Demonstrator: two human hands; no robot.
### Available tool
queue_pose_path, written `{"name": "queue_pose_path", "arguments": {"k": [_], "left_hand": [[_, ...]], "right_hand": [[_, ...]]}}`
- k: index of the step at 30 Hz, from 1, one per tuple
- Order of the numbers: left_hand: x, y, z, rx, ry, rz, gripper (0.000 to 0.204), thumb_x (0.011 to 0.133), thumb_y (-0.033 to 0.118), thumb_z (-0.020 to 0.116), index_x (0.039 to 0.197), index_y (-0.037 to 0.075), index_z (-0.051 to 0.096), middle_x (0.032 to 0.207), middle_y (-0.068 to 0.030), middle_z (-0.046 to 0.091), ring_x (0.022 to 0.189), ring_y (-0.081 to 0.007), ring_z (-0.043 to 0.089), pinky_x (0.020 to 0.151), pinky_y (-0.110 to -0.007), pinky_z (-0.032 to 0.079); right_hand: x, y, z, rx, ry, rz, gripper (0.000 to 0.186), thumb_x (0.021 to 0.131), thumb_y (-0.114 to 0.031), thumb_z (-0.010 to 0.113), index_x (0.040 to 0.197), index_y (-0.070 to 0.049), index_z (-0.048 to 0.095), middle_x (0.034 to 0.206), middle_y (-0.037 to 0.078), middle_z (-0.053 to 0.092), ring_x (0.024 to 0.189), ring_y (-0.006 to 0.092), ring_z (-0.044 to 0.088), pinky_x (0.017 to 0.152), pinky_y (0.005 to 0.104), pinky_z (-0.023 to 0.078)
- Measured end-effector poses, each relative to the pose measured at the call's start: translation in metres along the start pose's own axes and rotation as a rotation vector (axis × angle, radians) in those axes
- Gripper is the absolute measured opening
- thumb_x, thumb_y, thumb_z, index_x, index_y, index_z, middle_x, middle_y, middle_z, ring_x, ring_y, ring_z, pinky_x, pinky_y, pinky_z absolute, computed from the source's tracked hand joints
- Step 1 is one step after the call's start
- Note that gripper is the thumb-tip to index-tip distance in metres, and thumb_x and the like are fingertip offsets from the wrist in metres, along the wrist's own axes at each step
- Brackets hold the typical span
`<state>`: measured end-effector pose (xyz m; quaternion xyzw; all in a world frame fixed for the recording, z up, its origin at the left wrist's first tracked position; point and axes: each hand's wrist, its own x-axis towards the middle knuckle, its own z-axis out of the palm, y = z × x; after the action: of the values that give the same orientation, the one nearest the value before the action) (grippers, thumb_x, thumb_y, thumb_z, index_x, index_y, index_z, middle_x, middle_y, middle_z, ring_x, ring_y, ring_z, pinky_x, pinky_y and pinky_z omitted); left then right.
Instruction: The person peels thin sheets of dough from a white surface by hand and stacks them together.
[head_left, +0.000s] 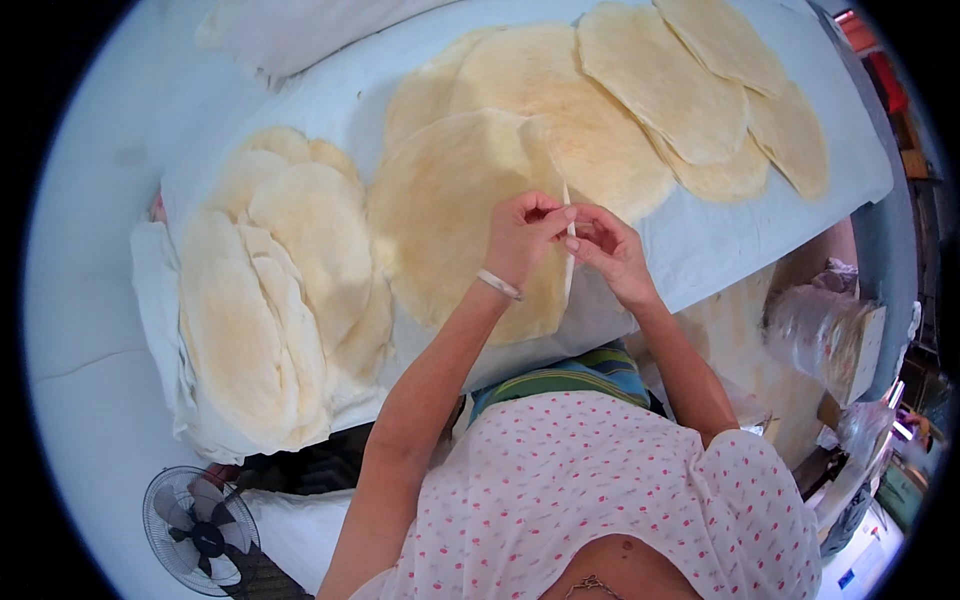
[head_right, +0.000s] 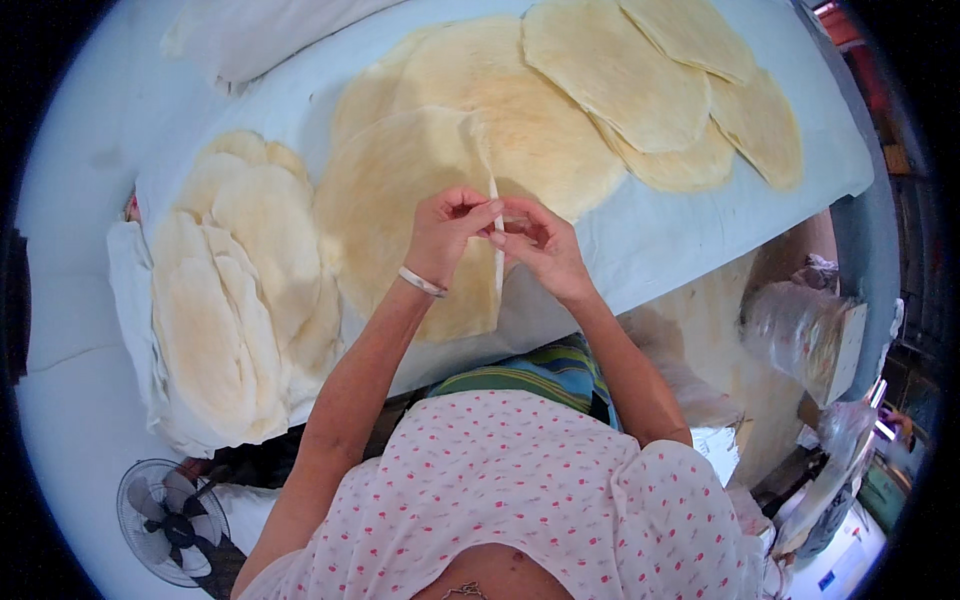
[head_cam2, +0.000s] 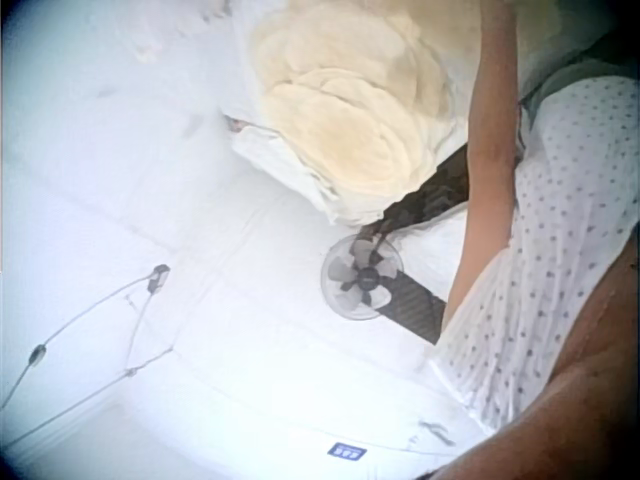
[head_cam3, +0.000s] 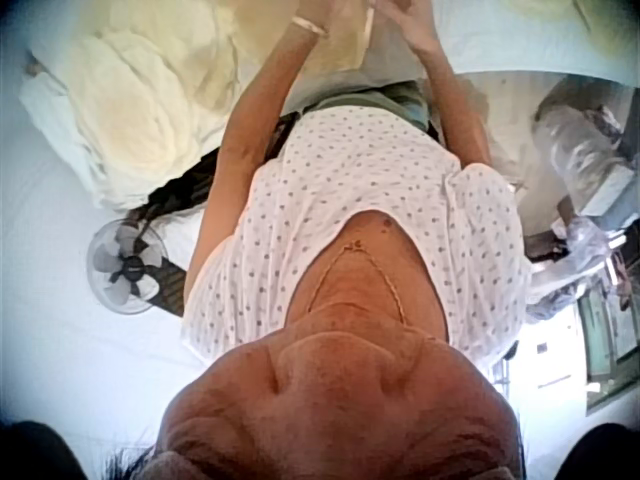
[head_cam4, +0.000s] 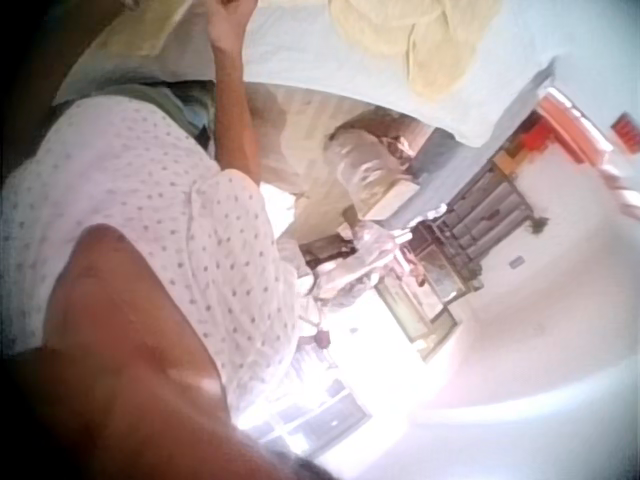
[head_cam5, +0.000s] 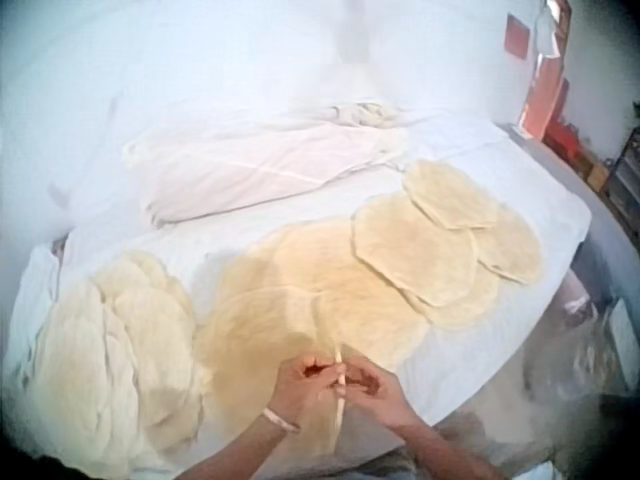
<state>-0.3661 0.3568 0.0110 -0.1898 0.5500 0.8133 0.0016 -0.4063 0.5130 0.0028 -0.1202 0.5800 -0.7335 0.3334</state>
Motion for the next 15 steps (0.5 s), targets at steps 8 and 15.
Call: {"name": "queue_pose_path", "arguments": {"k": [8,15], "left_hand": [[0.006,-0.021,-0.003,0.061,-0.053,0.056,0.01,0.086,0.011,0.065,0.084,0.0,0.065,0.072,-0.0005,0.06,0.066,-0.0073,0.054,0.064,-0.021,0.044],[0.01,-0.023,0.003,0.192,-0.058,0.125,0.008,0.086,0.009,0.063,0.086,0.001,0.065,0.073,0.0011,0.06,0.067,-0.0055,0.054,0.062,-0.02,0.044]], "right_hand": [[-0.005,0.007,-0.013,0.057,-0.022,0.026,0.035,0.088,-0.011,0.062,0.121,-0.003,0.055,0.107,0.007,0.064,0.097,0.013,0.059,0.075,0.0253,0.05],[-0.007,0.019,-0.022,0.058,0.035,0.065,0.032,0.091,-0.014,0.059,0.122,-0.004,0.055,0.107,0.002,0.063,0.095,0.0082,0.057,0.074,0.0227,0.048]]}}
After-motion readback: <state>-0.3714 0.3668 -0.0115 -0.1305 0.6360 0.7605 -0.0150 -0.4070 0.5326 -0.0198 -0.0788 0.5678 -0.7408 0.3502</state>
